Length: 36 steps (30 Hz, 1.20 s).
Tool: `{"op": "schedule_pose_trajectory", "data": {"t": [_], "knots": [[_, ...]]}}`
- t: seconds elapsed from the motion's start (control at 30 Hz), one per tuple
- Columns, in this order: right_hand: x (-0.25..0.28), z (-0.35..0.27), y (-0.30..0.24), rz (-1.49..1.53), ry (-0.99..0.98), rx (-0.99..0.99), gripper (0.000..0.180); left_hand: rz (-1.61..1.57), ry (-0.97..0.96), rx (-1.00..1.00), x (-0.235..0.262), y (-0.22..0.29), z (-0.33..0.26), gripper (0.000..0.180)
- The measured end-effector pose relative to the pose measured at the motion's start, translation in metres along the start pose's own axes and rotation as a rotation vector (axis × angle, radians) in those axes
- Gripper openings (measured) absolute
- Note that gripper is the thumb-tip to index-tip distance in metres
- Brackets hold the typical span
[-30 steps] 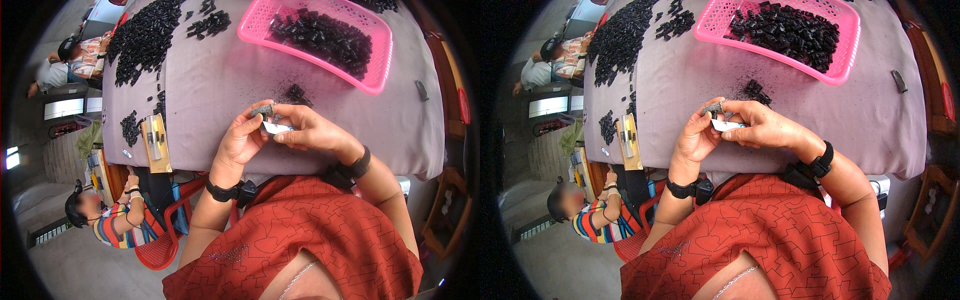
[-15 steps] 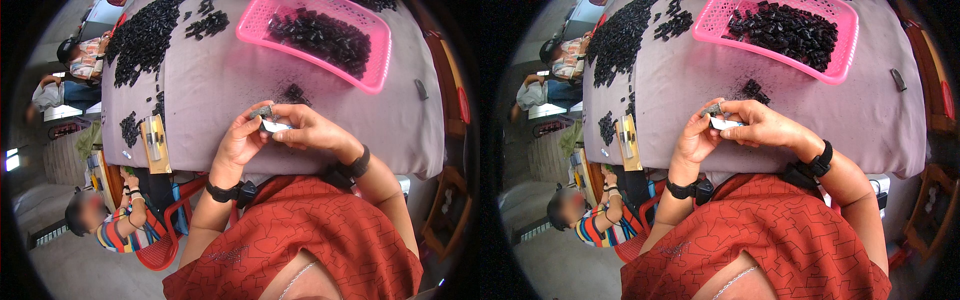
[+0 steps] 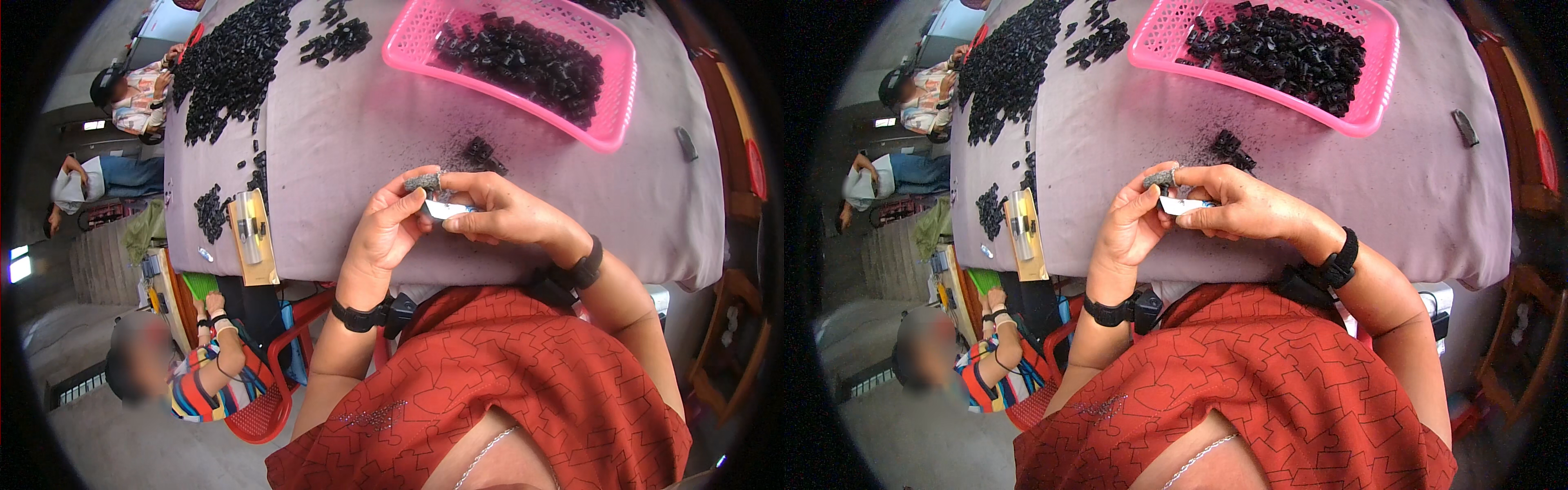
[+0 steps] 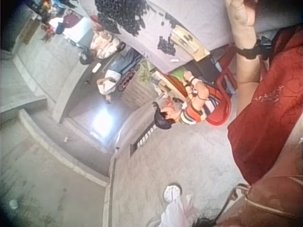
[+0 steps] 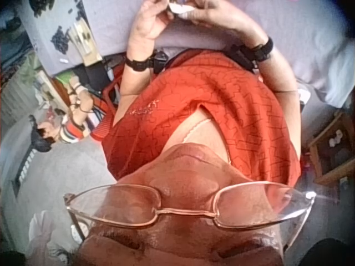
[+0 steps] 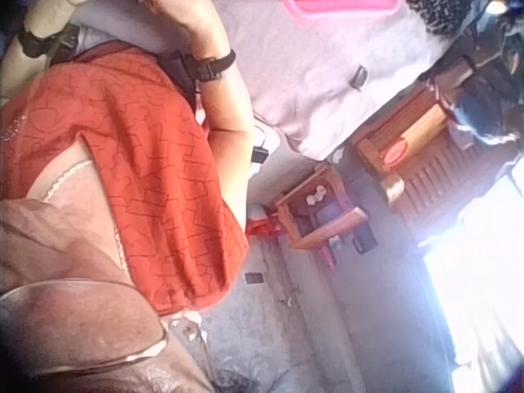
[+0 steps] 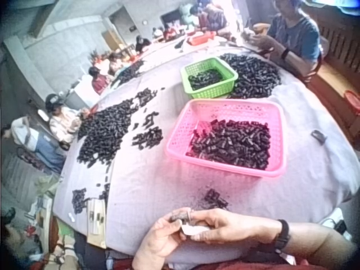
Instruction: Manually sanding the edges of small black plastic shoe components using a small abrasive tool.
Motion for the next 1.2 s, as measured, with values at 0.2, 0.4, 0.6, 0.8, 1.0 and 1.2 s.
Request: {"op": "schedule_pose_trajectory", "data": {"t": [0.2, 0.4, 0.6, 0.8, 1.0, 1.2], "knots": [[0.003, 0.0, 0.0, 0.025, -0.013, 0.014, 0.032, -0.005, -0.024, -0.006, -0.006, 0.002, 0.002, 0.037], [0.008, 0.001, -0.007, 0.091, 0.109, 0.08, 0.032, -0.019, -0.012, -0.008, -0.012, 0.009, 0.003, 0.037], [0.023, -0.004, -0.015, 0.121, 0.256, 0.129, 0.039, 0.108, -0.007, -0.086, -0.028, 0.031, 0.017, 0.036], [0.033, -0.005, -0.021, 0.165, 0.317, 0.146, 0.044, 0.173, -0.015, -0.134, -0.034, 0.045, 0.035, 0.033], [0.04, -0.005, -0.02, 0.208, 0.401, 0.169, 0.045, 0.175, -0.026, -0.268, -0.059, 0.095, 0.061, 0.029], [0.049, -0.006, -0.012, 0.149, 0.489, 0.158, 0.019, 0.356, -0.242, -0.264, -0.124, 0.08, 0.087, 0.042]]}}
Point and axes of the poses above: each hand's wrist, its own z-axis towards the middle knuckle, its own x-axis out of the back of the hand, y = z × x, the point moved 10 cm from there along z, towards the middle knuckle, and after that the axes turned 8 degrees about y, right-handed, at the moved point
